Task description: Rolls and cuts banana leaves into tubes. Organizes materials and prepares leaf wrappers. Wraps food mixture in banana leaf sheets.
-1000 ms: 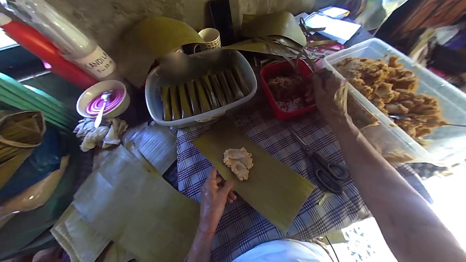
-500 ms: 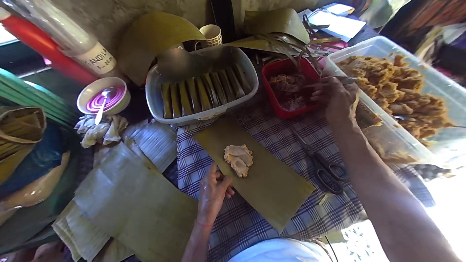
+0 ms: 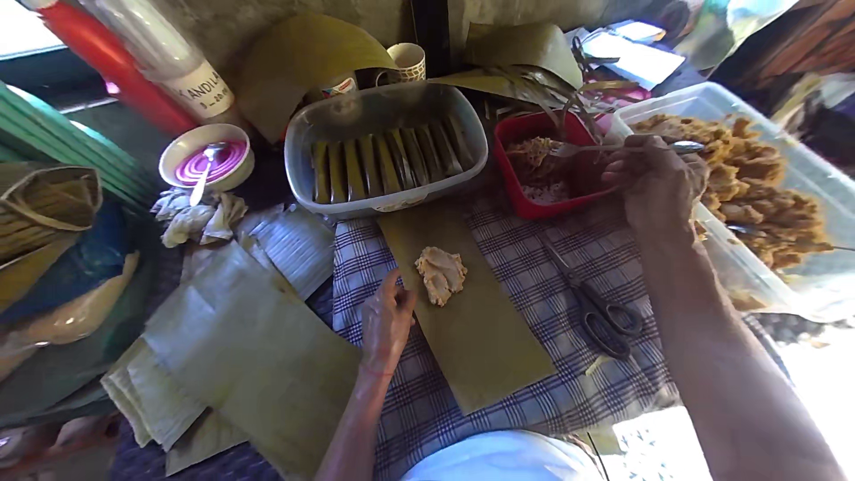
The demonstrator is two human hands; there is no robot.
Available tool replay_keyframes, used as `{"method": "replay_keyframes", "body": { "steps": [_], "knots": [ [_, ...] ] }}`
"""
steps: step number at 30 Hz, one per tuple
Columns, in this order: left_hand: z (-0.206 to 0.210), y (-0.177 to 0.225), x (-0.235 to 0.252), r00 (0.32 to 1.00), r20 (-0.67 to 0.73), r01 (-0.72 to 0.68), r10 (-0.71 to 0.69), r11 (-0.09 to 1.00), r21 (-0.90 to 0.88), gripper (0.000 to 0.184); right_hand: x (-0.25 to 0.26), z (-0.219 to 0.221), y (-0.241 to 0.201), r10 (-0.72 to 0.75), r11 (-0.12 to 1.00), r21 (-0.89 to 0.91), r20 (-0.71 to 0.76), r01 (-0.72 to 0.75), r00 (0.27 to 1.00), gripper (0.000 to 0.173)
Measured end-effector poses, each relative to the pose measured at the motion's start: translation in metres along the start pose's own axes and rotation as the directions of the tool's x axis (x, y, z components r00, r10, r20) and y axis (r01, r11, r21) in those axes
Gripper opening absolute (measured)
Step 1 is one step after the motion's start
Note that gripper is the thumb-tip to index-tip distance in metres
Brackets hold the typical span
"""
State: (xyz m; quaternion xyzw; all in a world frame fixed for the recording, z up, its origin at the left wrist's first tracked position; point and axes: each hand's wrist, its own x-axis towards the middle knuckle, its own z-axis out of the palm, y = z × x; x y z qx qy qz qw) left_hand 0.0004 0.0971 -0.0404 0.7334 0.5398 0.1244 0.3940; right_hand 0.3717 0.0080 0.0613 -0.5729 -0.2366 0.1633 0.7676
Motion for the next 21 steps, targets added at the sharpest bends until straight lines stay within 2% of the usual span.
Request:
{"method": "replay_keyframes", "body": {
  "steps": [4, 7, 10, 14, 17, 19, 21],
  "knots": [
    [-0.007, 0.013, -0.012, 0.993, 0.098, 0.084, -0.073, 0.989, -0.118, 0.06, -0.017, -0.016, -0.006, 0.026, 1.0, -0.004, 0.176, -0.025, 0.984, 0.033],
    [-0.014, 0.023, -0.026, 0.99, 0.098, 0.118, -0.099, 0.969, -0.215, 0.058, -0.04, 0.01, -0.019, 0.058, 0.998, 0.008, 0.183, -0.061, 0.981, 0.033],
    [-0.018, 0.028, -0.033, 0.992, 0.074, 0.118, -0.102, 0.954, -0.275, 0.056, -0.078, 0.032, -0.021, 0.075, 0.997, -0.021, 0.264, -0.072, 0.962, 0.034],
    [-0.018, 0.028, -0.035, 0.993, 0.069, 0.115, -0.1, 0.956, -0.272, 0.055, -0.129, 0.045, -0.001, 0.237, 0.972, -0.076, 0.368, -0.224, 0.899, 0.031],
    [-0.016, 0.023, -0.035, 0.996, 0.053, 0.087, -0.075, 0.945, -0.315, 0.053, -0.152, 0.051, 0.029, 0.322, 0.945, -0.077, 0.391, -0.318, 0.862, 0.026],
    [-0.016, 0.024, -0.037, 0.997, 0.044, 0.078, -0.067, 0.938, -0.338, 0.054, -0.16, 0.052, 0.046, 0.303, 0.952, -0.083, 0.399, -0.295, 0.865, 0.024],
    [-0.016, 0.026, -0.037, 0.997, 0.034, 0.072, -0.065, 0.941, -0.329, 0.054, -0.159, 0.05, 0.049, 0.243, 0.97, -0.121, 0.418, -0.211, 0.875, 0.023]
  ]
}}
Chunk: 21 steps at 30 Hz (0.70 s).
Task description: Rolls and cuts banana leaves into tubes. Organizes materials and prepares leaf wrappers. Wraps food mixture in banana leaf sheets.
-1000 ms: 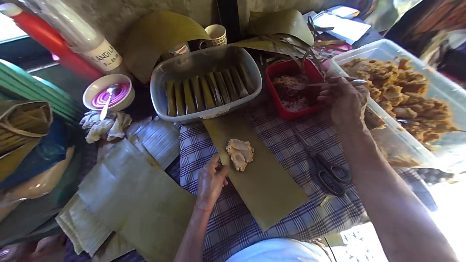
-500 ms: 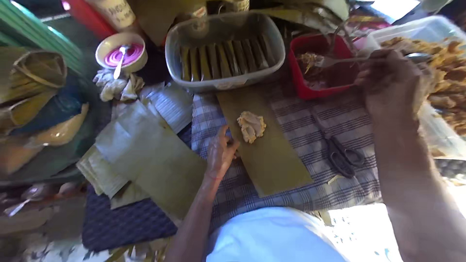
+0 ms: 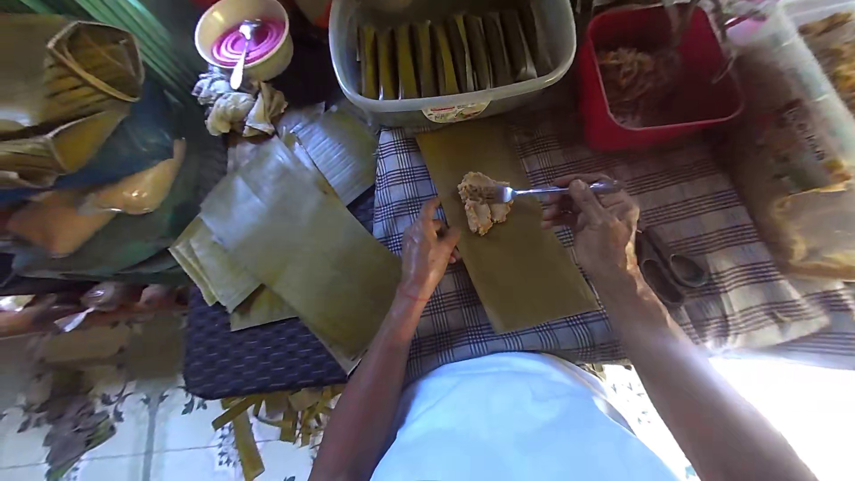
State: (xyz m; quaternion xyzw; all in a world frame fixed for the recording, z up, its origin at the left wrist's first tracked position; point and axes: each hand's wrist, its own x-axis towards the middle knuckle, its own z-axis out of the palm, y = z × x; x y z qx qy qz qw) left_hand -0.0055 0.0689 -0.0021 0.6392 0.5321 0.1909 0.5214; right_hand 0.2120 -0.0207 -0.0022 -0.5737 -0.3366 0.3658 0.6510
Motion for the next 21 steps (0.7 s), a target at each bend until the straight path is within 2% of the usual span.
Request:
{"method": "replay_keyframes", "body": {
  "steps": [4, 7, 11, 16, 21],
  "knots": [
    [0.001, -0.001, 0.001, 1.0, -0.009, -0.01, 0.01, 1.0, 0.026, 0.054, 0.001, -0.008, -0.019, -0.114, 0.972, -0.199, 0.058, 0.124, 0.992, 0.022],
    [0.0, -0.002, 0.001, 1.0, -0.011, -0.012, 0.012, 0.999, 0.034, 0.054, 0.001, -0.01, -0.034, -0.15, 0.963, -0.225, -0.001, 0.146, 0.989, 0.022],
    [0.0, -0.002, 0.001, 1.0, 0.008, -0.008, 0.008, 1.0, 0.014, 0.055, 0.003, -0.001, -0.029, -0.023, 0.997, -0.075, -0.102, 0.016, 0.994, 0.025],
    [0.0, -0.002, 0.002, 1.0, -0.001, -0.012, 0.012, 1.0, 0.004, 0.054, 0.003, 0.004, -0.022, 0.164, 0.986, 0.017, -0.132, -0.163, 0.978, 0.029],
    [-0.001, -0.002, 0.002, 1.0, 0.017, 0.003, -0.004, 1.0, 0.02, 0.055, -0.006, -0.004, -0.023, 0.139, 0.989, -0.037, -0.103, -0.143, 0.985, 0.025]
  ]
}}
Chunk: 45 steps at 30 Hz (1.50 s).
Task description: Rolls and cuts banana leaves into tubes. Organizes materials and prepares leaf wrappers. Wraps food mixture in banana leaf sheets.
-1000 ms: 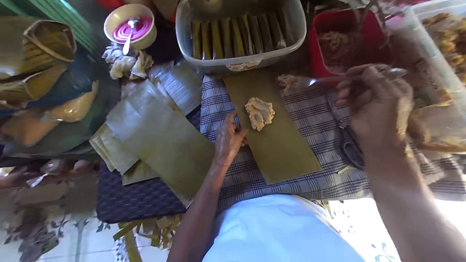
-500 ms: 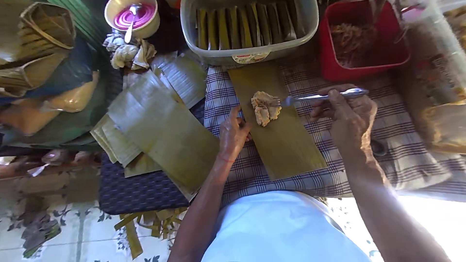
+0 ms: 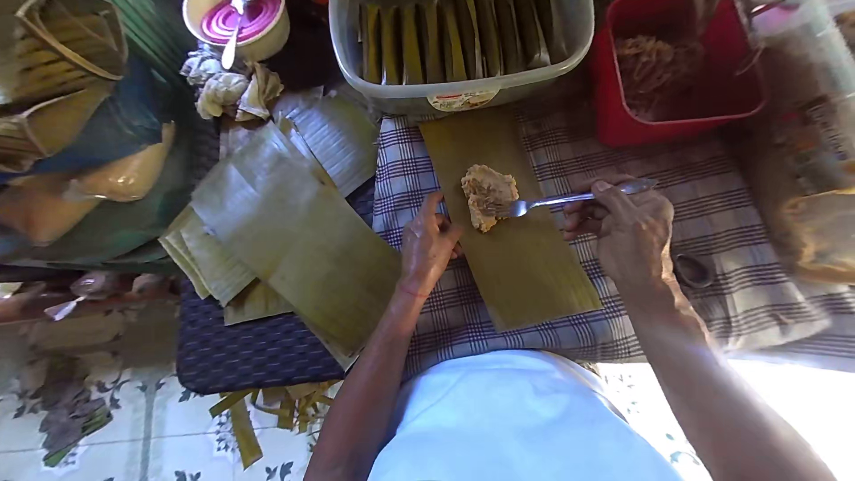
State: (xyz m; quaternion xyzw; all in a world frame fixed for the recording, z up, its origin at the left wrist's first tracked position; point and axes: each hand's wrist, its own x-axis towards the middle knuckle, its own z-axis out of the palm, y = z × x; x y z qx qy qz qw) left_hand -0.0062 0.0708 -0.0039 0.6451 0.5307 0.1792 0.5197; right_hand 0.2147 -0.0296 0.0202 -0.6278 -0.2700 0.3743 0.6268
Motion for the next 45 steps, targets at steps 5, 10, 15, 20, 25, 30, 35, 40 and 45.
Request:
{"method": "replay_keyframes", "body": {
  "steps": [5, 10, 15, 20, 25, 30, 35, 40, 45],
  "knots": [
    [0.0, 0.0, 0.0, 1.0, -0.006, 0.001, -0.001, 1.0, -0.013, 0.055, 0.006, -0.002, -0.013, -0.055, 0.997, -0.053, 0.06, 0.058, 0.997, 0.023],
    [0.0, 0.0, 0.0, 1.0, -0.003, 0.002, -0.002, 1.0, -0.02, 0.054, 0.016, 0.005, -0.014, -0.091, 0.995, -0.042, 0.031, 0.092, 0.995, 0.026],
    [-0.002, -0.001, 0.0, 1.0, 0.015, -0.013, 0.013, 1.0, -0.011, 0.053, 0.023, -0.007, -0.008, -0.17, 0.971, -0.143, 0.144, 0.19, 0.975, 0.023],
    [-0.002, -0.002, 0.001, 1.0, 0.011, -0.021, 0.021, 1.0, -0.014, 0.054, 0.026, 0.011, -0.02, -0.257, 0.959, -0.093, 0.112, 0.268, 0.96, 0.024],
    [-0.002, 0.0, 0.0, 1.0, 0.003, -0.007, 0.007, 1.0, -0.025, 0.053, 0.039, 0.022, 0.001, -0.266, 0.957, -0.086, 0.111, 0.276, 0.957, 0.022],
    [-0.001, 0.0, 0.0, 1.0, 0.006, -0.013, 0.013, 0.999, -0.036, 0.053, 0.035, 0.003, -0.016, -0.272, 0.948, -0.15, 0.085, 0.282, 0.959, 0.021],
    [-0.001, -0.002, 0.001, 1.0, -0.005, -0.016, 0.016, 1.0, -0.023, 0.054, 0.042, -0.042, -0.043, -0.435, 0.898, 0.027, -0.092, 0.439, 0.896, 0.027],
    [0.001, -0.002, 0.001, 1.0, -0.003, -0.01, 0.01, 1.0, -0.009, 0.054, 0.07, -0.066, -0.042, -0.229, 0.928, 0.19, -0.386, 0.32, 0.893, 0.028],
    [0.001, -0.003, 0.0, 1.0, -0.023, -0.012, 0.012, 1.0, 0.0, 0.055, 0.033, -0.053, -0.029, -0.18, 0.954, 0.162, -0.361, 0.251, 0.915, 0.032]
  ]
}}
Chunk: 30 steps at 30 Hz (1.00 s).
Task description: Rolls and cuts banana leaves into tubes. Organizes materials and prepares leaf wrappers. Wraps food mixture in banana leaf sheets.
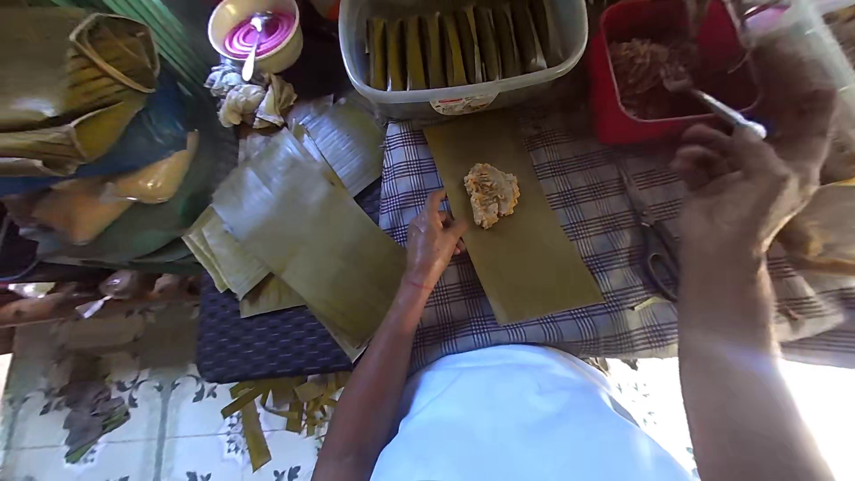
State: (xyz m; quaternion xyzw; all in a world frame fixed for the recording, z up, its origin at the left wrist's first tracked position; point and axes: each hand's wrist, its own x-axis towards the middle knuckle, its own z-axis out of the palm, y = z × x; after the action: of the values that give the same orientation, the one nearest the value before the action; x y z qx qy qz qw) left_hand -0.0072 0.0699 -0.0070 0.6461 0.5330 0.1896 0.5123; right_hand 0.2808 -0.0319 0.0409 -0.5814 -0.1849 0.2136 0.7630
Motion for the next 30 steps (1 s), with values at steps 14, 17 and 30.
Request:
{"method": "replay_keyframes", "body": {
  "steps": [14, 17, 30],
  "knots": [
    [-0.008, 0.006, -0.011, 0.996, 0.085, -0.023, 0.01, 0.989, 0.149, 0.046, -0.077, 0.012, 0.036, 0.396, 0.729, -0.679, 0.523, 0.088, 0.755, 0.045],
    [-0.011, 0.0, -0.011, 0.996, 0.061, -0.072, 0.065, 0.99, 0.122, 0.04, -0.067, 0.02, 0.049, 0.394, 0.904, -0.396, 0.62, -0.162, 0.679, 0.065],
    [0.004, 0.002, -0.007, 0.993, -0.083, -0.099, 0.085, 0.977, -0.191, 0.03, -0.095, 0.07, 0.058, 0.229, 0.816, -0.468, 0.8, 0.338, 0.555, 0.067]
  ]
}}
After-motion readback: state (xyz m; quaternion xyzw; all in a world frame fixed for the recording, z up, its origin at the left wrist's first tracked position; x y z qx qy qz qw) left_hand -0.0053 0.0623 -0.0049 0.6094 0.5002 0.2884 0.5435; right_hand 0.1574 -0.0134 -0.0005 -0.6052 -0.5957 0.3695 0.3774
